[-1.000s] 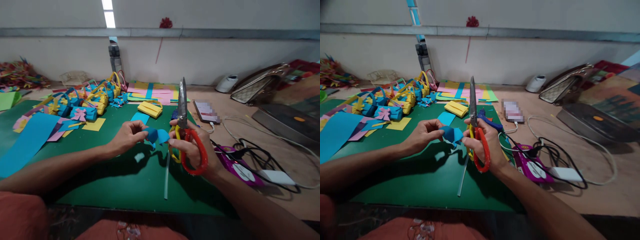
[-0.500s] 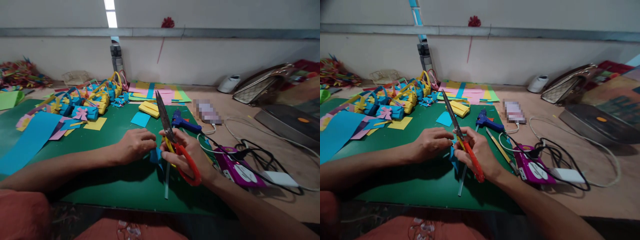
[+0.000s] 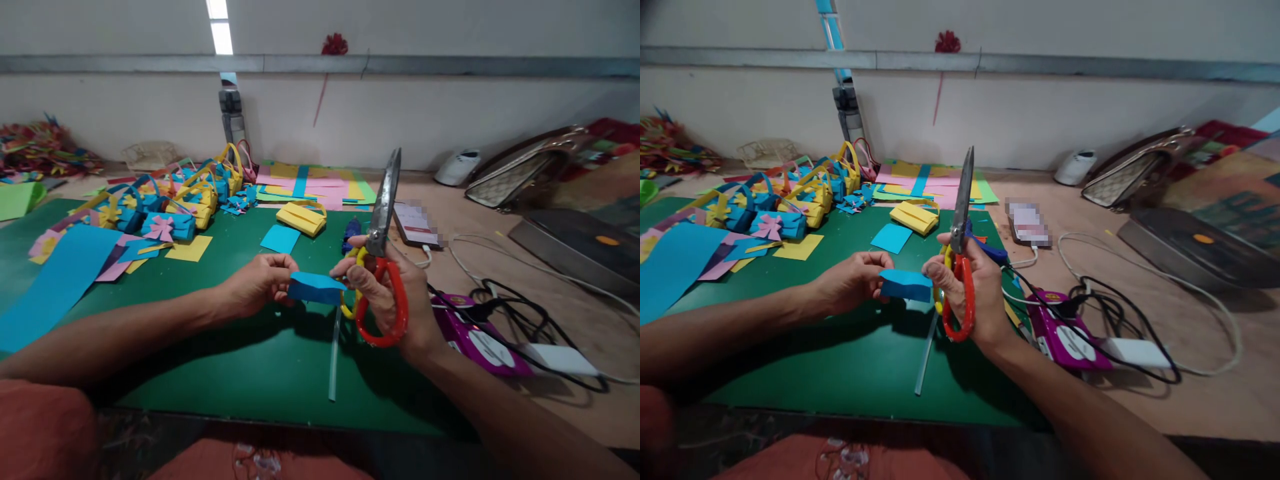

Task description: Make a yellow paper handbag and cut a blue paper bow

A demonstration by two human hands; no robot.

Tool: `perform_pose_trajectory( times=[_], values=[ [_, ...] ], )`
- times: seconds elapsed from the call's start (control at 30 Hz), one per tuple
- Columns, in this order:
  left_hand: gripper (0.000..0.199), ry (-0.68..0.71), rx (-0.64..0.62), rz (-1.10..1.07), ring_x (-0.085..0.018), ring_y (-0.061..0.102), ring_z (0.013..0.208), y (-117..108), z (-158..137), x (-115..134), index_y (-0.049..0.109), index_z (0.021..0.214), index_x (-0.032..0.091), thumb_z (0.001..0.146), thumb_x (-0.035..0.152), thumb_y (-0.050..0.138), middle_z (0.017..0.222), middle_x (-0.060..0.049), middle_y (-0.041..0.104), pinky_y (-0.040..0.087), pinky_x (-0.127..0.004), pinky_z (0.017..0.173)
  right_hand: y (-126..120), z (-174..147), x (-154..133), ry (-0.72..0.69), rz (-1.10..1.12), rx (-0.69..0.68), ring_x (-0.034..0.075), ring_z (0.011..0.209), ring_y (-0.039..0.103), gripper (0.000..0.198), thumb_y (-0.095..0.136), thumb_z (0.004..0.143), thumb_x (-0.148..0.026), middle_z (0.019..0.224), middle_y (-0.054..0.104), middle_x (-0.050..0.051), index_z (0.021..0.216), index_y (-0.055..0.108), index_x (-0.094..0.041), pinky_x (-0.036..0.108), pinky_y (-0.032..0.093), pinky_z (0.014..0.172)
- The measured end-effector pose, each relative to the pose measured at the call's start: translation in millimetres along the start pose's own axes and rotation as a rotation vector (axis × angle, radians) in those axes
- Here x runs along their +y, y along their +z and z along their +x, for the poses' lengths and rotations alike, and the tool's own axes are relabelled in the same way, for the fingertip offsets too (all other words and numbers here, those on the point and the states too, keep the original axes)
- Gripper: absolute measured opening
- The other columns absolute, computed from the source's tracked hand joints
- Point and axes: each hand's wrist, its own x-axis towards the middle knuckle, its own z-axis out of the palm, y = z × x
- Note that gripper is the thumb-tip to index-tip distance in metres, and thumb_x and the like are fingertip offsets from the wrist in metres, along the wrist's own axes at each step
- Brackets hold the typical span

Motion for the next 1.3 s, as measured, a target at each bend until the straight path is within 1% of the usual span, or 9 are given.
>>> perform_pose_trajectory(
  times=[0.17,0.3,0.5,0.6,0.73,0.93,1.1,1.23,1.3],
  values=[
    [0.013,-0.037,0.001,-0.107,-0.008,0.046,0.042,0.5,-1.4,-0.5,0.051,0.062,0.015,0.058,0.014,0.064,0.045,0.006,0.044,0.048,-0.024,0.047,0.1,-0.3,0.5,0.058,-0.022,-0.062,0.013,0.063,0.060,0.047,0.078,0.061,-0.035,0.076,0.064,-0.001,0.097,0.052,-0.023,0.026,0.051,0.058],
    [0.014,-0.046,-0.017,-0.145,-0.009,0.046,0.041,-0.3,-1.6,-0.3,0.050,0.061,0.015,0.056,0.015,0.063,0.043,0.006,0.043,0.045,-0.024,0.045,2.6,-1.8,2.1,0.021,-0.066,-0.047,0.014,0.067,0.060,0.048,0.078,0.059,-0.025,0.082,0.065,-0.001,0.098,0.052,-0.023,0.025,0.050,0.056],
    [0.016,-0.033,-0.094,-0.024,-0.007,0.045,0.042,-2.5,-0.7,-8.4,0.052,0.061,0.015,0.056,0.018,0.067,0.049,0.004,0.050,0.044,-0.023,0.046,5.1,-1.2,2.4,-0.031,-0.118,0.042,0.011,0.059,0.057,0.033,0.072,0.062,-0.020,0.068,0.058,-0.005,0.090,0.055,-0.023,0.024,0.049,0.053],
    [0.017,0.006,-0.130,0.033,-0.008,0.049,0.049,-3.2,-0.5,-13.1,0.056,0.068,0.013,0.059,0.020,0.070,0.058,0.002,0.054,0.043,-0.022,0.048,5.4,-2.0,-0.3,0.004,-0.122,0.058,0.010,0.053,0.053,0.031,0.071,0.062,-0.020,0.065,0.055,-0.006,0.089,0.056,-0.024,0.023,0.047,0.048],
    [0.029,0.021,-0.180,0.037,-0.009,0.053,0.056,-3.4,0.6,-17.0,0.062,0.084,0.013,0.062,0.025,0.075,0.072,-0.002,0.061,0.042,-0.022,0.050,5.9,-3.1,-1.0,0.072,-0.062,0.051,0.008,0.051,0.050,0.033,0.072,0.060,-0.020,0.067,0.054,-0.006,0.088,0.056,-0.023,0.022,0.045,0.045],
    [0.034,-0.022,-0.184,0.019,-0.013,0.058,0.064,1.9,-1.0,-19.9,0.068,0.083,0.012,0.059,0.033,0.080,0.073,-0.005,0.066,0.044,-0.024,0.060,6.2,-3.5,2.4,0.154,0.036,0.007,0.007,0.048,0.048,0.036,0.073,0.059,-0.022,0.070,0.054,-0.006,0.090,0.054,-0.023,0.021,0.042,0.043],
    [0.037,-0.033,-0.206,-0.075,-0.015,0.062,0.071,4.7,-4.7,-18.1,0.068,0.091,0.012,0.059,0.026,0.079,0.080,-0.007,0.069,0.048,-0.030,0.072,5.8,-2.0,3.6,0.237,0.091,-0.021,0.008,0.050,0.052,0.038,0.075,0.059,-0.025,0.068,0.054,-0.007,0.092,0.054,-0.022,0.022,0.045,0.048],
    [0.034,-0.007,-0.150,-0.107,-0.016,0.062,0.070,4.4,-4.1,-15.9,0.068,0.092,0.011,0.060,0.022,0.077,0.080,-0.008,0.070,0.048,-0.031,0.072,5.0,-1.4,4.1,0.266,0.115,-0.078,0.010,0.049,0.053,0.039,0.072,0.066,-0.036,0.066,0.057,-0.005,0.097,0.052,-0.022,0.023,0.044,0.046],
    [0.033,0.009,-0.141,-0.113,-0.015,0.062,0.070,5.3,-4.1,-15.7,0.068,0.091,0.011,0.060,0.021,0.076,0.081,-0.008,0.069,0.047,-0.031,0.073,4.6,-1.9,4.0,0.266,0.111,-0.110,0.010,0.051,0.053,0.042,0.074,0.065,-0.036,0.067,0.058,-0.005,0.097,0.051,-0.022,0.024,0.044,0.048]
  ],
)
